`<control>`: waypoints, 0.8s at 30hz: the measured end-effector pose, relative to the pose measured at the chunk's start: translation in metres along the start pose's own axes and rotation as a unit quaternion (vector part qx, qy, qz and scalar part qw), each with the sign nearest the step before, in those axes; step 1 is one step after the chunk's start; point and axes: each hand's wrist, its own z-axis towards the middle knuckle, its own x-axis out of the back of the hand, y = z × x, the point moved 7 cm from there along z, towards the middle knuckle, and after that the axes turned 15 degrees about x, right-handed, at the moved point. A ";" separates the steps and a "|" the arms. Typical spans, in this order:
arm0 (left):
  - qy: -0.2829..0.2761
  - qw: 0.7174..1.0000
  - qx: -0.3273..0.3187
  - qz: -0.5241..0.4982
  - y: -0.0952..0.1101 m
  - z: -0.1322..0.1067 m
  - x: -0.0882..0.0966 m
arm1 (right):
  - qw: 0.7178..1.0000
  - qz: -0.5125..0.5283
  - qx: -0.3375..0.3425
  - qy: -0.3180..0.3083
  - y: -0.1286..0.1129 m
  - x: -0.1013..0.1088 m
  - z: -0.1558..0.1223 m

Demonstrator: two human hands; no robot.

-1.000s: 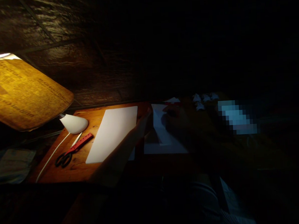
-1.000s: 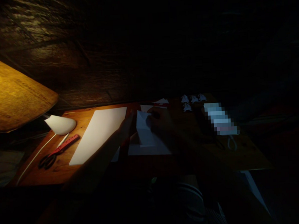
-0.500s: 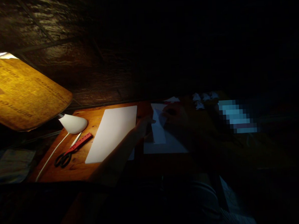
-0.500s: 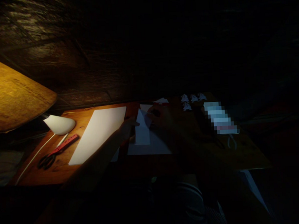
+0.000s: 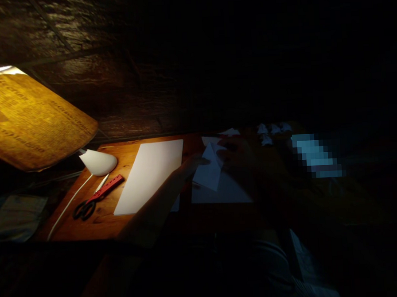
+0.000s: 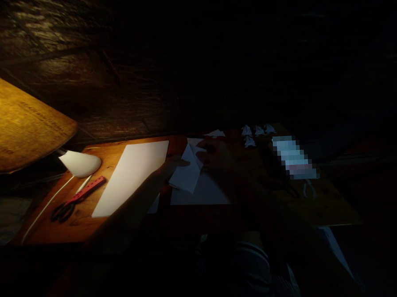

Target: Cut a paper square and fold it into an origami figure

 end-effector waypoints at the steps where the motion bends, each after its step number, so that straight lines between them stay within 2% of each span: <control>1: -0.003 1.000 0.004 0.001 -0.001 0.001 0.000 | 1.000 0.000 0.004 0.002 -0.001 0.001 0.000; 9: -0.070 0.997 0.031 -0.023 -0.005 -0.001 -0.010 | 0.995 0.090 -0.038 -0.026 0.003 -0.005 -0.003; 12: -0.102 0.992 0.049 -0.049 -0.005 -0.002 -0.017 | 0.996 0.085 -0.015 -0.021 0.006 0.000 0.000; 17: -0.178 0.975 0.030 -0.129 0.002 -0.004 -0.033 | 0.995 0.080 0.034 -0.050 0.003 0.001 0.005; 21: -0.137 0.986 0.043 -0.086 -0.004 -0.002 -0.032 | 0.994 0.073 0.049 -0.068 -0.003 -0.003 0.004; 24: -0.091 0.993 0.027 -0.064 -0.005 0.001 -0.024 | 0.996 0.062 0.044 -0.050 -0.004 -0.004 0.002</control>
